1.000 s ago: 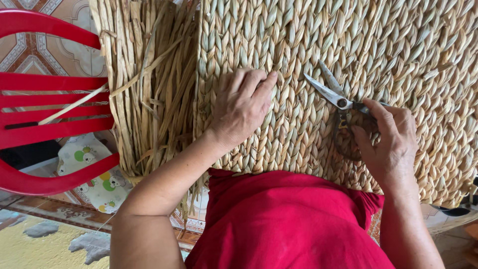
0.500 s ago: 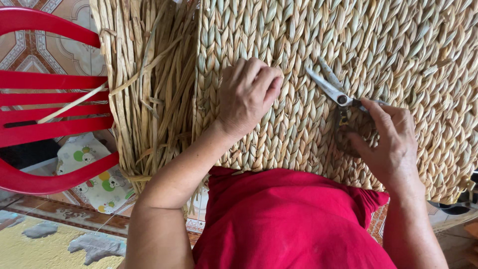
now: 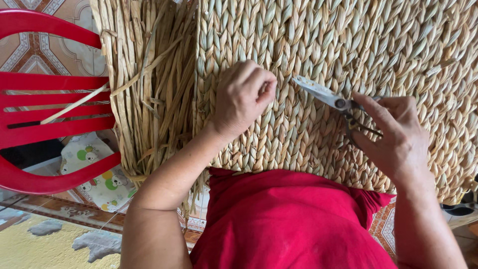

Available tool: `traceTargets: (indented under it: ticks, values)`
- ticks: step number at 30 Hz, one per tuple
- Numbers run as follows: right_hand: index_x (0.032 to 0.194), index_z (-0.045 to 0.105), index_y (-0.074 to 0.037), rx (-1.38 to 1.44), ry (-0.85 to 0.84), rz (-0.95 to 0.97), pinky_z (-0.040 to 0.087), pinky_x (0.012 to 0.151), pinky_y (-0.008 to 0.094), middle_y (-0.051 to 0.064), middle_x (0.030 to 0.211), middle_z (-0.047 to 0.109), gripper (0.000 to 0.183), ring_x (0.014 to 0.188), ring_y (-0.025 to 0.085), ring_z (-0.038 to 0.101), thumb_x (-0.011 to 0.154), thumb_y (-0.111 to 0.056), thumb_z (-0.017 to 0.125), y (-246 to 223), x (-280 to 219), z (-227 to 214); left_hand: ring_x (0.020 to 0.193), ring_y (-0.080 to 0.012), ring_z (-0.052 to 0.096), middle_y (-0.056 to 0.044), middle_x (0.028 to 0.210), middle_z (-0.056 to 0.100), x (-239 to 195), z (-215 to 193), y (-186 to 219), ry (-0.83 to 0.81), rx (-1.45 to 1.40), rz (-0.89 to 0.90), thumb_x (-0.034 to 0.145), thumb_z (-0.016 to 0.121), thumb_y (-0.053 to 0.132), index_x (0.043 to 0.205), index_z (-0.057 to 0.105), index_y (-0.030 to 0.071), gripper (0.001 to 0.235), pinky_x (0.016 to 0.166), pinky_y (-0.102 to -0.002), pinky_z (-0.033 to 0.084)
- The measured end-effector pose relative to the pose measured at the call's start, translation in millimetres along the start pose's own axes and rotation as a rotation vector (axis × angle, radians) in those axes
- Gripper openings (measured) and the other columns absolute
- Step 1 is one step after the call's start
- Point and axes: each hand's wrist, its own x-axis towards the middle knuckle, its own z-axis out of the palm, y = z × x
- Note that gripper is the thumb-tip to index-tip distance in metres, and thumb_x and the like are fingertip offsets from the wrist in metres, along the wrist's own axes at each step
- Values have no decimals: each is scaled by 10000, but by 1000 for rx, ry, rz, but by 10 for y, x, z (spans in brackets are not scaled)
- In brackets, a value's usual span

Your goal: The person uses scissors to trim the protruding ends of woven fibers on a large mat. They systematically cut the loose strands along the edges and surface to create a smooth, even finish.

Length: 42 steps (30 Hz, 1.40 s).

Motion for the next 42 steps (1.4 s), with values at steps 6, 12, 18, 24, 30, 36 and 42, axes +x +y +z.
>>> traceTargets:
  ticks: [6,12,18,24,30,36,42]
  values:
    - [1458,644,-339,-216,-9,-138,525,598,281,70,1191,629,795,882,165,585,728,-379,954,53,236,75,812,-101,655,-14,921,616,31,23,-11,23,-253,-167,972,764,82,951,621,99,145,713,-238,618]
    - [1490,624,-350,-272,44,-269,546,617,254,39,1169,651,768,907,154,605,780,-439,901,-12,398,210,792,-88,662,-12,907,632,79,10,-9,17,-276,-198,957,775,89,932,640,94,138,679,-221,623]
    - [1512,620,-241,-196,-27,-346,540,481,254,6,921,685,686,625,86,578,882,-397,841,-14,436,264,757,-74,631,-3,910,634,78,51,11,53,-292,-197,974,770,96,951,646,95,126,638,-200,594]
    - [1448,614,-197,228,-36,-304,625,646,283,20,937,691,585,746,99,668,898,-213,814,-58,251,212,1002,-162,639,-43,1023,665,161,-88,-338,170,-311,-159,1051,705,155,1032,636,104,88,844,-352,570]
    - [1434,634,-186,302,27,-173,631,645,288,72,1021,688,559,765,126,668,899,-204,793,-196,274,101,1294,-319,536,-201,1383,523,315,-202,-931,129,-162,-307,1104,665,461,1509,361,2,684,1069,-493,497]
    - [1409,652,-243,-18,-98,-174,530,391,274,62,909,674,524,522,127,562,905,-289,787,-364,376,210,765,-122,529,-16,933,621,449,-21,-1097,101,-532,-730,992,712,358,1407,592,89,508,726,-304,545]
    - [1491,580,-209,65,-54,-218,549,456,264,50,992,654,580,630,109,586,934,-237,739,-399,363,246,742,-109,508,21,887,626,466,-1,-1118,240,-569,-600,1059,688,295,1289,689,74,319,682,-283,465]
